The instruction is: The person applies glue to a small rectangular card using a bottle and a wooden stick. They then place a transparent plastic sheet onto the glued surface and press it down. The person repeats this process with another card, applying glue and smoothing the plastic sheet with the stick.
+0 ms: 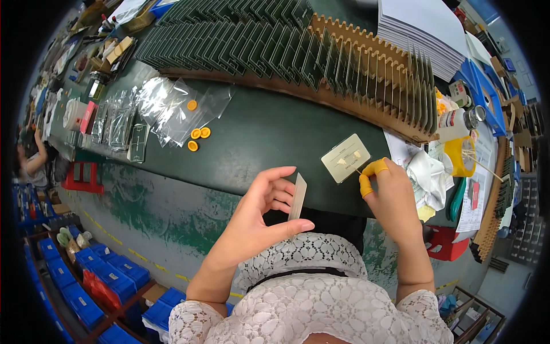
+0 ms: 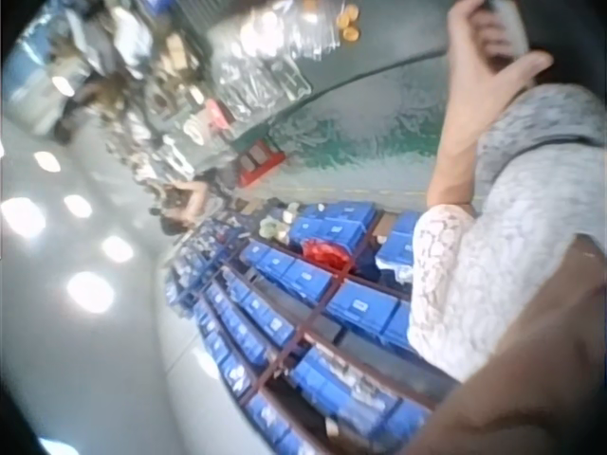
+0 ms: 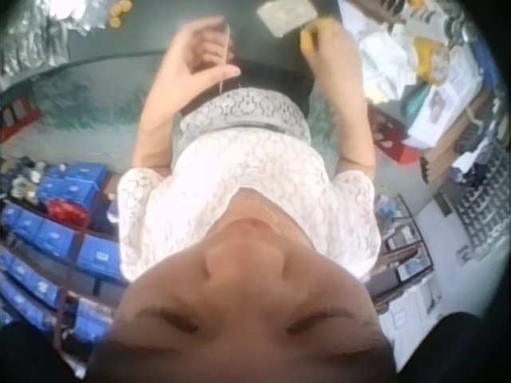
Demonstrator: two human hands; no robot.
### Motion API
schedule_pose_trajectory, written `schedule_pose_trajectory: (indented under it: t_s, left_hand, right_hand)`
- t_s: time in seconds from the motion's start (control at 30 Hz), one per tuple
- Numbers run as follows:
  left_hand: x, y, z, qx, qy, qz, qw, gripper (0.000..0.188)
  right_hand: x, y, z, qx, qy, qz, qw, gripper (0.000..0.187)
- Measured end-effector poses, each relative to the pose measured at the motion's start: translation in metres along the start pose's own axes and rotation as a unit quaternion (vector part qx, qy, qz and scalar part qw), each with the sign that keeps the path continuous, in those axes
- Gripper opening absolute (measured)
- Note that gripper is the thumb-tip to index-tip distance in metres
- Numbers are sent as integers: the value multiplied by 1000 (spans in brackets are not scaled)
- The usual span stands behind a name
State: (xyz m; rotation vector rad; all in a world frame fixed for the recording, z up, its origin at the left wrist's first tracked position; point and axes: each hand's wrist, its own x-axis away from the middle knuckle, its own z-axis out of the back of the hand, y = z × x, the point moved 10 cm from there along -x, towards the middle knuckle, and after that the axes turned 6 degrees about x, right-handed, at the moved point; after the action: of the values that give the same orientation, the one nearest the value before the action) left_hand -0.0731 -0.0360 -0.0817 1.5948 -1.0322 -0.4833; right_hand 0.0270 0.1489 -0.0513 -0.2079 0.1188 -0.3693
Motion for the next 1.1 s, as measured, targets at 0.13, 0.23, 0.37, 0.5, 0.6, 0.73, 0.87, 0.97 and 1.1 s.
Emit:
schedule_pose_trajectory:
  t_s: [0.13,0.23,0.37,0.5,0.6,0.73,0.87,0.97,1.1]
  left_hand:
    - [-1,6,-1,-88,30,-38,995,82]
    - [1,22,-6,-229,73,-90,967,85]
    - [2,34,-11,-318,102,-126,934,86]
    - [-1,25,-10,-213,81,-86,970,80]
    - [-6,-1,-20,100,2,71,992,69]
    - [-5,0,-26,157,-32,91,983,61]
    - [-6,1,-24,153,-29,87,984,62]
    - [-6,2,-25,148,-24,78,986,62]
    - [-5,2,-24,144,-23,74,987,62]
  right_hand:
    - [3,11,6,-114,-5,-28,993,24]
    - [6,16,7,-167,5,-44,985,25]
    - [8,13,18,-213,34,-36,976,27]
    - [8,5,29,-231,53,-1,971,26]
    - [10,3,34,-252,77,1,965,22]
    - [11,0,41,-248,99,19,964,22]
    - [10,0,43,-242,115,35,963,22]
    - [11,0,42,-234,123,44,964,23]
    - [12,-1,40,-227,123,46,965,24]
